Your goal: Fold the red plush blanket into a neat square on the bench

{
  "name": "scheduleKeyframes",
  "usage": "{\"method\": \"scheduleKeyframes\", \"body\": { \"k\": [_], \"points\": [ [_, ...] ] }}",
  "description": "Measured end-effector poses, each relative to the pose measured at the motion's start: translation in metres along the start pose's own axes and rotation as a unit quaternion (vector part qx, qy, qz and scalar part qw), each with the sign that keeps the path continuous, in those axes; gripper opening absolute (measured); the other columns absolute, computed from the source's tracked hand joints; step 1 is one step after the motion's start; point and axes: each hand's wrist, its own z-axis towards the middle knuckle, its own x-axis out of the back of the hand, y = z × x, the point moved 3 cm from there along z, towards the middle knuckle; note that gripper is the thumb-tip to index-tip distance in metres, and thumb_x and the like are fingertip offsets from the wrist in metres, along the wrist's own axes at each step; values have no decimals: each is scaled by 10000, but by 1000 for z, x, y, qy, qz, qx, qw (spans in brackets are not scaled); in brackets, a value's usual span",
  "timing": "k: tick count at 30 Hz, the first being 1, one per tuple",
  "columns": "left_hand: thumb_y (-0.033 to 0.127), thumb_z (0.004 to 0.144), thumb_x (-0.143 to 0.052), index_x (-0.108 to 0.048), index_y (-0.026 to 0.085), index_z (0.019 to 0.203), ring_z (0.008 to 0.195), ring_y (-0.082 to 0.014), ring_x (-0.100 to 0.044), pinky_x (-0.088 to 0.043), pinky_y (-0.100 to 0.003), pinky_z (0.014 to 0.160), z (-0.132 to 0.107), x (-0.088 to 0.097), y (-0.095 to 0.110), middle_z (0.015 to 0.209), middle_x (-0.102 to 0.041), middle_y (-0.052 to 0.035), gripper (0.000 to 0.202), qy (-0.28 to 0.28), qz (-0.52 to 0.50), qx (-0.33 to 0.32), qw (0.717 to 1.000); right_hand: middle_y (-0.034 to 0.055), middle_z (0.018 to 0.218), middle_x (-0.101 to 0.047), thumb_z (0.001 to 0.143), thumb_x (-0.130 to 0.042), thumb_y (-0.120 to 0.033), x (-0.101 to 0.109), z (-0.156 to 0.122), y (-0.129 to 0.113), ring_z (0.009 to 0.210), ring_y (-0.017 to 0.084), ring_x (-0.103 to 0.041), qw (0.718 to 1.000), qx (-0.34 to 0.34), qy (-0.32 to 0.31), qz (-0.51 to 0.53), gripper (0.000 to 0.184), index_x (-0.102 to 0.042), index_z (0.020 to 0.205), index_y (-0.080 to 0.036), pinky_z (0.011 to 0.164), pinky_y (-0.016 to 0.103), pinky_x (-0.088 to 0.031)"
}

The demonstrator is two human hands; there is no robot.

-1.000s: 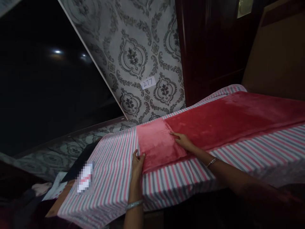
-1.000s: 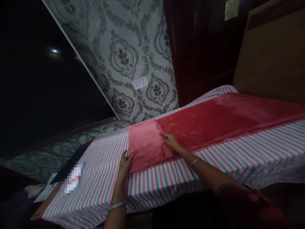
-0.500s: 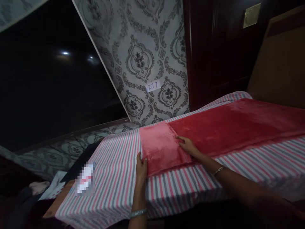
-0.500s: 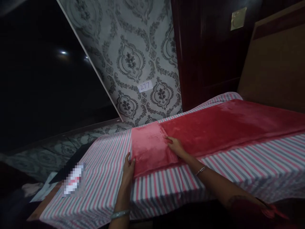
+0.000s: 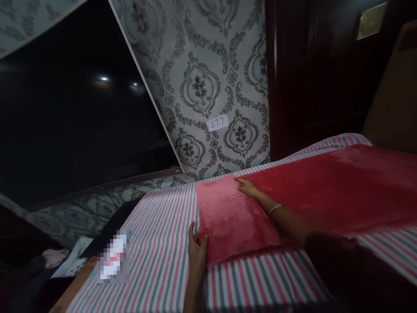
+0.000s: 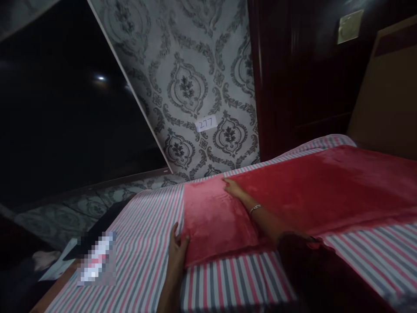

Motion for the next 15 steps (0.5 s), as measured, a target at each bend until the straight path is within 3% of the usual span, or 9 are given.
{"method": "scheduleKeyframes", "body": {
  "k": [6, 11, 15],
  "points": [
    [655, 679, -743, -259, 248, 1567, 1051, -274, -707, -575, -369, 879, -2, -2, -3, 1168, -689, -134, 1090, 19, -10, -4, 1000, 84, 1235, -704, 731, -542, -144, -1, -3, 25, 1248, 298, -605, 998, -39, 43, -14, 499, -733, 1188, -202, 1098, 495, -454],
    [644, 711, -728, -345, 226, 1530, 1002, -254, -716, -580, -365, 845, -8, -3, 4, 1128, -704, -108, 996, 21, -44, 3, 999, 134, 1352, -633, 772, -595, -211, 7, -4, 20, 1271, 300, -586, 998, -63, 10, -18, 549, -661, 1312, -138, 1116, 475, -430],
    [616, 738, -723, -424, 205, 1490, 980, -246, -713, -576, -363, 846, -8, -2, 6, 1071, -714, -96, 908, 41, -19, -7, 999, 127, 1461, -544, 756, -698, -326, 21, -34, 14, 1342, 302, -521, 998, -55, -29, -16, 734, -537, 1452, -156, 1148, 455, -392]
  ]
}}
